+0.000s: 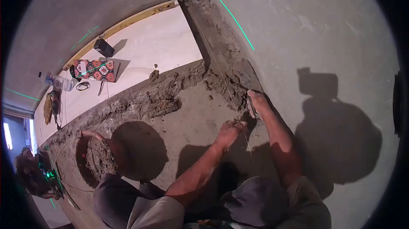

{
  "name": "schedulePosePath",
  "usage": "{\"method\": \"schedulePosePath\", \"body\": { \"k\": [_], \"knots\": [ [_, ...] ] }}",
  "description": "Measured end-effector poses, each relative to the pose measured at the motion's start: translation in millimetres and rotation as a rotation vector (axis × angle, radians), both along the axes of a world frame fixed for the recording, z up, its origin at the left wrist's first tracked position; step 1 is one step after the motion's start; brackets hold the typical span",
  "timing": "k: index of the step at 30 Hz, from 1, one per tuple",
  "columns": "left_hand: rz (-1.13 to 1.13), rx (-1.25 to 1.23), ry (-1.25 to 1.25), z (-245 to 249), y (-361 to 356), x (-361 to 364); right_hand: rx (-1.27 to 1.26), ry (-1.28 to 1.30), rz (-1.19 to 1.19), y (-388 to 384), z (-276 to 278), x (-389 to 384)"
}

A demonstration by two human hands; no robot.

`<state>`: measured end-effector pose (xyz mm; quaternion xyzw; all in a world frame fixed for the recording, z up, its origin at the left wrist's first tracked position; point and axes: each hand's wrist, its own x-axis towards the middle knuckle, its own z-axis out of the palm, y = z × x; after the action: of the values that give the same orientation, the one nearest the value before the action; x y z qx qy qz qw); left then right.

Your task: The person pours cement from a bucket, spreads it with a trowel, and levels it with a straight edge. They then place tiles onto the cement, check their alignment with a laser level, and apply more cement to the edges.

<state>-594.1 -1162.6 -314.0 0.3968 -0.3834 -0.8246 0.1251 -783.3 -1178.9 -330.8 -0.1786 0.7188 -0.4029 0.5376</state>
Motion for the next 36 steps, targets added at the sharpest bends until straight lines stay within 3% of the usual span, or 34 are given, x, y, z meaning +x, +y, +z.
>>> {"method": "schedulePosePath", "body": {
  "k": [3,7,17,22,28,30,32,33,36],
  "knots": [
    [-0.106,-0.036,-0.019,17.9,-4.3,6.0,-0.012,-0.059,0.015,1.6,4.1,0.6],
    [0.007,-0.030,-0.030,-1.0,1.7,6.0,-0.015,-0.049,0.057,3.8,5.6,-2.5],
    [0.030,0.084,0.019,-4.4,3.5,4.7,0.111,-0.061,0.135,-30.4,8.7,-7.3],
    [0.009,0.034,0.041,-6.7,2.1,4.2,0.021,-0.049,0.254,-34.7,8.8,-1.5],
    [0.044,0.072,0.044,5.3,-1.7,7.3,0.070,0.025,0.493,-23.1,12.2,23.5],
    [-0.016,-0.088,-0.003,9.3,-0.6,8.9,-0.048,0.131,0.472,-11.9,-16.5,32.1],
    [-0.059,-0.094,-0.014,-5.8,-0.1,16.8,-0.159,0.381,0.574,-2.0,-29.1,36.4],
    [-0.107,-0.104,-0.024,-11.0,-1.4,20.4,-0.075,0.219,0.569,0.1,-25.6,40.2],
    [-0.178,-0.156,-0.153,3.3,-4.7,27.9,0.097,0.078,0.539,0.8,10.3,43.2]
  ]
}}
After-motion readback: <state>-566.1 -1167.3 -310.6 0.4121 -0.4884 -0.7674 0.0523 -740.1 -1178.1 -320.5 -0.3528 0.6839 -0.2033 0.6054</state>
